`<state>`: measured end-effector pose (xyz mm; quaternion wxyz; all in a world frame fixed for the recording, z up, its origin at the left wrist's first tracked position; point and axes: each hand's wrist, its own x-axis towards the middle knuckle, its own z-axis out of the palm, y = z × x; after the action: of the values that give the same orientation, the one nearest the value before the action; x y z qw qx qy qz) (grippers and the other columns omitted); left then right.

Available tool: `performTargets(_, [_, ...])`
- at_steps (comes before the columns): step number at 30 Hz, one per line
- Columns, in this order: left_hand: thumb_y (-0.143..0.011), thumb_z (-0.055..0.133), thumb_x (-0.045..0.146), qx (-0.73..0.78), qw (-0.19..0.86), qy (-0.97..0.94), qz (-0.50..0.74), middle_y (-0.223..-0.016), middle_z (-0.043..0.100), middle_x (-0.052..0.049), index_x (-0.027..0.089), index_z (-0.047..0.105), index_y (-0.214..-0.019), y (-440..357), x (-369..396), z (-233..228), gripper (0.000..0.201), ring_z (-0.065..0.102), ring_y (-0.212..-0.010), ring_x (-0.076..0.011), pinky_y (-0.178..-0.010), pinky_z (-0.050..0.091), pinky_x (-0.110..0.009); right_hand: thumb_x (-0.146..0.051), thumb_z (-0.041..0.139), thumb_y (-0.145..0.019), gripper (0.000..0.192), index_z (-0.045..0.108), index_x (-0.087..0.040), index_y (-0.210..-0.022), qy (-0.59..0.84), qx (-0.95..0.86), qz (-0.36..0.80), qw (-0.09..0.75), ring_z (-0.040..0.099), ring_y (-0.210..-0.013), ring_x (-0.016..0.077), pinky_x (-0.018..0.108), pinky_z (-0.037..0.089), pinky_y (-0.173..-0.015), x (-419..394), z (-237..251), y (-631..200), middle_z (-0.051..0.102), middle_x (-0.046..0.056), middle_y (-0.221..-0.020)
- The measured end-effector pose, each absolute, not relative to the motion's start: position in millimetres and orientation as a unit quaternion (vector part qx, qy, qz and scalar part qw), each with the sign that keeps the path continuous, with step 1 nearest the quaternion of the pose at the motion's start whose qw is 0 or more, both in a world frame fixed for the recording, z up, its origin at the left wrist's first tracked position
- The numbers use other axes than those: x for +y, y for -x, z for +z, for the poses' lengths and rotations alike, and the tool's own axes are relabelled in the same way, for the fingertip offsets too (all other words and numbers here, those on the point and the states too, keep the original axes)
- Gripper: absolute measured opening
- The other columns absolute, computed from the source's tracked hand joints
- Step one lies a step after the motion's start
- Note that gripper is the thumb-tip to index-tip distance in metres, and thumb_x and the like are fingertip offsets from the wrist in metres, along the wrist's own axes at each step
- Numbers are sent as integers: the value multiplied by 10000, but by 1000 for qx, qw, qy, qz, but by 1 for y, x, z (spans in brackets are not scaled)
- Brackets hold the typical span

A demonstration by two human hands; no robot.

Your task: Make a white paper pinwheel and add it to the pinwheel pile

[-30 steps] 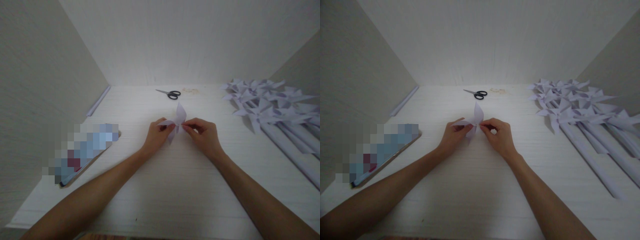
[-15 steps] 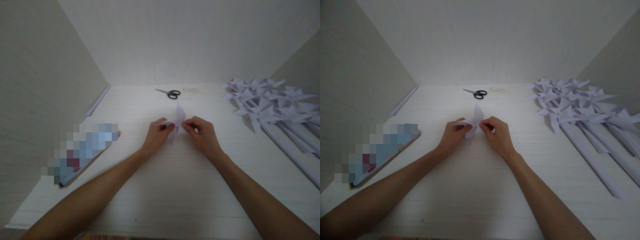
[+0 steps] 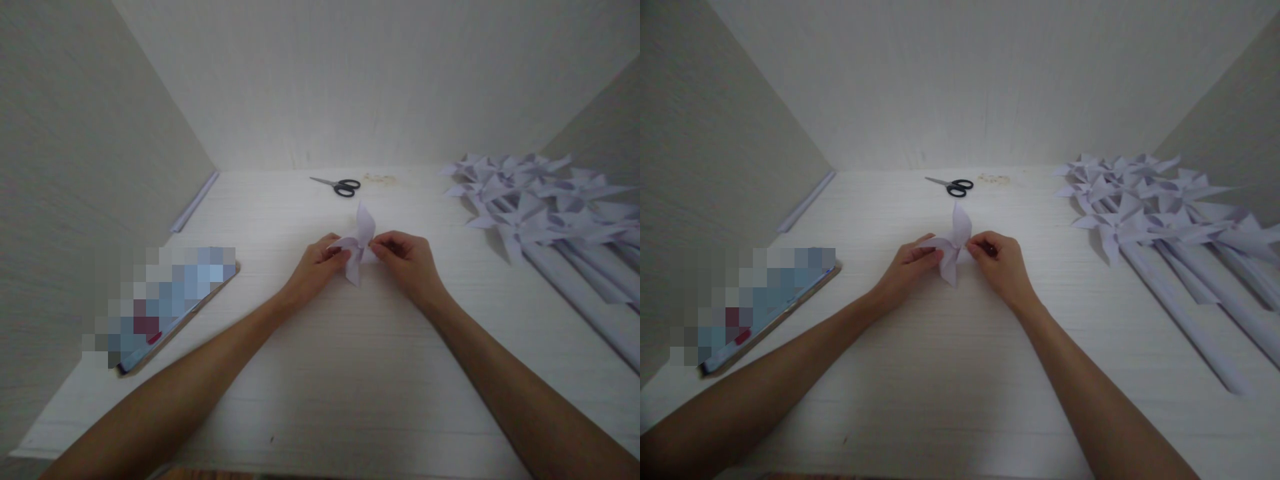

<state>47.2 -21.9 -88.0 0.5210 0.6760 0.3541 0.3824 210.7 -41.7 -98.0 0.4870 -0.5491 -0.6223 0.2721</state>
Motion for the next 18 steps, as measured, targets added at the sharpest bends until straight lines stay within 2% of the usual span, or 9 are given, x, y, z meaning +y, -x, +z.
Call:
performTargets(4, [-736,452,249,372,495,-691,373,-630,413,19,148,476,-627,-47,-21,-88,151,406,-613,-96,-570,314,-229,-205,538,-700,83,593,-148,-676,560,-633,243,476,507,-549,117,248,390,-520,-43,-97,-210,591,20,-613])
performTargets(11, [-724,430,226,390,483,-689,374,-623,414,23,154,465,-603,-48,-22,-86,145,418,-621,-103,-602,328,-244,-146,522,-711,82,590,-156,-666,554,-698,83,446,492,-562,111,238,377,-527,-52,-88,-204,566,13,-619])
performTargets(15, [-718,387,191,372,502,-682,380,-659,443,11,152,477,-602,-48,-20,-88,152,446,-675,-117,-661,345,-259,-153,518,-714,80,590,-163,-681,566,-680,108,453,502,-562,114,239,384,-523,-50,-90,-206,579,11,-629])
performTargets(18, [-737,408,241,358,505,-696,364,-684,460,3,152,504,-651,-47,-18,-89,156,459,-704,-124,-690,356,-265,-173,528,-710,72,592,-153,-685,574,-655,150,468,515,-560,115,241,394,-525,-48,-94,-208,594,16,-633])
